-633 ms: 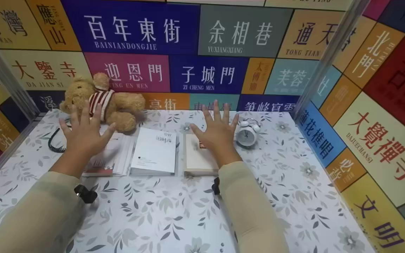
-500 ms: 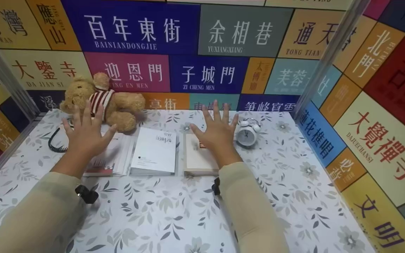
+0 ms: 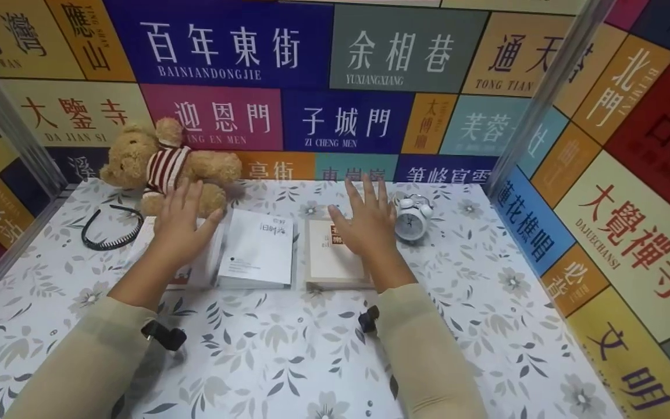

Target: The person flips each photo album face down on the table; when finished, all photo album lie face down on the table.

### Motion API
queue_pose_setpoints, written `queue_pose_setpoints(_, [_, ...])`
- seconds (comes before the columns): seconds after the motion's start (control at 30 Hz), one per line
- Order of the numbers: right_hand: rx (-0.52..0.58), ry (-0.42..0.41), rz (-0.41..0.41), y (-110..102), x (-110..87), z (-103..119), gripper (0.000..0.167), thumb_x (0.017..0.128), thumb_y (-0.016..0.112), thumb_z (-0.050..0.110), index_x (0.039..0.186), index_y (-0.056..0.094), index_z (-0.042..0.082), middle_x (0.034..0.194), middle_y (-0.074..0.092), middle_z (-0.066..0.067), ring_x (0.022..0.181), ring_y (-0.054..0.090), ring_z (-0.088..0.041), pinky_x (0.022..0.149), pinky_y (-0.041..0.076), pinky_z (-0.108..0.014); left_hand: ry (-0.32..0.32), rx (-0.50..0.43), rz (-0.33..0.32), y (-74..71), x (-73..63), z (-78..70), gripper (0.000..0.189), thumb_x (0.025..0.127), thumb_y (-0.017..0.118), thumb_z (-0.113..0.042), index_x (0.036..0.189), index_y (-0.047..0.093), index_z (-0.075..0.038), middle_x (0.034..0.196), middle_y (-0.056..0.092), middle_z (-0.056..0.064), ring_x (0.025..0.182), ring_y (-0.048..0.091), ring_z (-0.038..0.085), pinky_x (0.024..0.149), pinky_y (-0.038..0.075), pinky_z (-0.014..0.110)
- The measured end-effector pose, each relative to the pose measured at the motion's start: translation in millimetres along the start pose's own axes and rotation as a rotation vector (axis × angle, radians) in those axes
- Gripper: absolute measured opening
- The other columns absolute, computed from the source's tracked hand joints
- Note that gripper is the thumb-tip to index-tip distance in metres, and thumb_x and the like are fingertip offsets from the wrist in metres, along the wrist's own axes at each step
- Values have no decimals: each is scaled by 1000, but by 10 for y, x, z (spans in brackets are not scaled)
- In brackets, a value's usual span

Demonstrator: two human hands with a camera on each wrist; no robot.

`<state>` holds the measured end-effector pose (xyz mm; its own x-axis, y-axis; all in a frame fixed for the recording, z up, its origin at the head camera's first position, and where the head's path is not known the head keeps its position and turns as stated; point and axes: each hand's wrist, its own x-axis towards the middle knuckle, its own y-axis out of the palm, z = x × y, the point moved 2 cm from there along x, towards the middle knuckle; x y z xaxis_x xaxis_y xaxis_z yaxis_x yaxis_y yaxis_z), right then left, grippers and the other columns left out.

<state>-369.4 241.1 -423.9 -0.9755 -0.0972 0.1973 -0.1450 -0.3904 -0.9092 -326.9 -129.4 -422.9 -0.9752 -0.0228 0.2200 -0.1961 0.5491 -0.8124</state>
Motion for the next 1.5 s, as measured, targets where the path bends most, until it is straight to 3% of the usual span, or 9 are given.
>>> queue_pose_setpoints(0.2, [198, -40, -16, -96, -100, -114, 74, 110, 36, 66, 170, 32, 23, 180, 23, -11, 167, 19, -42, 132, 18, -71, 57, -135, 17, 178, -127, -450, 83, 106, 53, -58, 173, 21, -21, 181, 15, 10, 168, 8, 41, 133, 14, 69])
queue_pose_setpoints(0.47, [581, 17, 49, -143, -217, -249, 65, 112, 41, 58, 166, 41, 22, 173, 38, -12, 158, 40, -39, 126, 39, -62, 106, -318, 74, 454, -210, -901, 77, 107, 58, -50, 170, 29, -18, 177, 29, 10, 169, 12, 38, 136, 16, 63])
queue_pose_setpoints(0.57, [690, 79, 98, -87, -247, -325, 66, 112, 45, 58, 166, 42, 20, 172, 40, -12, 157, 43, -39, 124, 44, -60, 88, -410, 125, 566, -232, -1031, 76, 106, 59, -47, 170, 29, -19, 176, 31, 11, 167, 19, 37, 136, 21, 59])
queue_pose_setpoints(0.77, [801, 243, 209, 70, -268, -473, 62, 113, 49, 46, 166, 40, 16, 169, 45, -14, 151, 47, -37, 119, 49, -51, -56, -683, 261, 787, -311, -1275, 74, 106, 60, -42, 171, 29, -23, 178, 31, 6, 167, 26, 30, 136, 25, 54])
queue_pose_setpoints(0.93, [777, 301, 242, 134, -292, -584, 60, 114, 47, 45, 166, 41, 14, 169, 46, -12, 152, 47, -36, 113, 51, -43, -139, -780, 349, 987, -409, -1372, 83, 103, 63, -38, 173, 22, -21, 180, 21, 12, 169, 17, 34, 137, 17, 55])
queue_pose_setpoints(1.1, [777, 364, 261, 150, -324, -680, 59, 114, 48, 43, 164, 44, 13, 169, 45, -13, 154, 45, -33, 120, 46, -43, -220, -888, 409, 1129, -448, -1362, 96, 101, 65, -35, 174, 5, -16, 182, 11, 13, 170, 7, 32, 139, 8, 51])
queue_pose_setpoints(1.23, [788, 404, 272, 147, -348, -697, 55, 113, 52, 39, 163, 47, 16, 168, 46, -12, 153, 45, -30, 122, 43, -42, -249, -966, 439, 1177, -445, -1347, 97, 100, 64, -33, 174, 3, -13, 182, 13, 13, 170, 9, 30, 139, 9, 47])
queue_pose_setpoints(1.33, [811, 396, 287, 132, -365, -667, 54, 113, 54, 33, 164, 46, 18, 170, 44, -11, 153, 47, -32, 125, 42, -43, -264, -1072, 484, 1221, -451, -1367, 96, 101, 64, -30, 174, 4, -15, 181, 19, 12, 168, 20, 29, 139, 16, 45])
queue_pose_setpoints(1.5, [780, 340, 325, 103, -396, -606, 57, 110, 60, 23, 164, 45, 15, 173, 40, -13, 160, 39, -35, 133, 33, -48, -281, -1233, 547, 1328, -482, -1387, 82, 103, 60, -20, 172, 16, -14, 170, 41, 13, 149, 53, 28, 127, 42, 42])
